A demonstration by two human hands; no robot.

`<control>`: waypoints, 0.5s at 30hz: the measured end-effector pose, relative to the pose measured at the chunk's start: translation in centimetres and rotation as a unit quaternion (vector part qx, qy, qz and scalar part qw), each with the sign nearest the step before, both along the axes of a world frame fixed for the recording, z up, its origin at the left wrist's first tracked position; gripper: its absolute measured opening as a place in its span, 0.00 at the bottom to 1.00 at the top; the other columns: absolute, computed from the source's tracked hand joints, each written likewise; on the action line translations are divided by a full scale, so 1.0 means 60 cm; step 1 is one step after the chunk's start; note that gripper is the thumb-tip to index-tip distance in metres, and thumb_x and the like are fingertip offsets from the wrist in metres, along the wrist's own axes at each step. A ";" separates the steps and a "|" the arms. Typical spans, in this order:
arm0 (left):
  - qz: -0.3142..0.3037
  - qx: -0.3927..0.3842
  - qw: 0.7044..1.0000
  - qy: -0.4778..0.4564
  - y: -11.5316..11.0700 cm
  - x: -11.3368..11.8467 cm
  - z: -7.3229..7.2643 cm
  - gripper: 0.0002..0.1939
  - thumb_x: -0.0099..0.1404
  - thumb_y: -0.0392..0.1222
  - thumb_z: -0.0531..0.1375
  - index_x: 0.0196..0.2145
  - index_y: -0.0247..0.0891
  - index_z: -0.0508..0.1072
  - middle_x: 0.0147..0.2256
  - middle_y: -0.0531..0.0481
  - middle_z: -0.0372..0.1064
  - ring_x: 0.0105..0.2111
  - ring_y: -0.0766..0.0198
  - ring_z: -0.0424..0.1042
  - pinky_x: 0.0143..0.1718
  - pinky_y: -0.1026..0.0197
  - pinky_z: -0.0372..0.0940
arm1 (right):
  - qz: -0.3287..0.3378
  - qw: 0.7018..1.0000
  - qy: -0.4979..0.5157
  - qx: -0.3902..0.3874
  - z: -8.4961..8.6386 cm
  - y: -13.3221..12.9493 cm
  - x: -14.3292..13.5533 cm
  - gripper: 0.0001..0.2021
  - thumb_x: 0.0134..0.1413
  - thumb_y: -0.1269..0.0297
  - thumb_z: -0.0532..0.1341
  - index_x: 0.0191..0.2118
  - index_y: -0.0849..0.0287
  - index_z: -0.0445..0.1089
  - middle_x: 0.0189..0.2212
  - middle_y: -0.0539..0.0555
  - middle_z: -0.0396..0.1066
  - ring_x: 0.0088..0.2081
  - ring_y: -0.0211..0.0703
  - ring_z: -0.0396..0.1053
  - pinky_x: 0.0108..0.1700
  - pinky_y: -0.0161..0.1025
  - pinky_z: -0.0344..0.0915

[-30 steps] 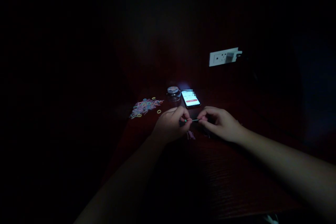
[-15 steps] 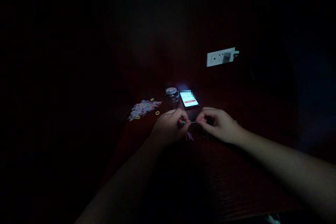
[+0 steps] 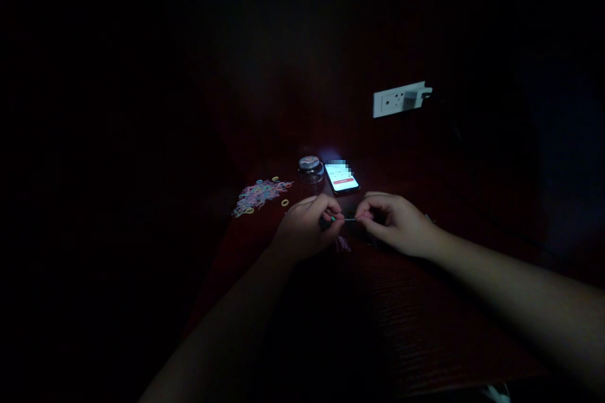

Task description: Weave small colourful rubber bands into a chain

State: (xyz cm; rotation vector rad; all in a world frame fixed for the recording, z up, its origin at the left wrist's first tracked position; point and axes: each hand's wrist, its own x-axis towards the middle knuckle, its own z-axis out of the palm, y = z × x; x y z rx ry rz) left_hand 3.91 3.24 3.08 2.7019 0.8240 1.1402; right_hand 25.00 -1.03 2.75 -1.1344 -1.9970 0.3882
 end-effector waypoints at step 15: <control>-0.043 -0.008 0.997 0.067 0.006 -0.008 0.001 0.05 0.63 0.42 0.59 0.36 0.40 0.72 0.28 0.55 0.72 0.28 0.66 0.69 0.35 0.60 0.64 | -0.001 1.000 0.020 0.009 -0.002 0.001 -0.002 0.03 0.52 0.68 0.59 0.30 0.60 0.70 0.27 0.51 0.67 0.29 0.38 0.64 0.32 0.37 0.61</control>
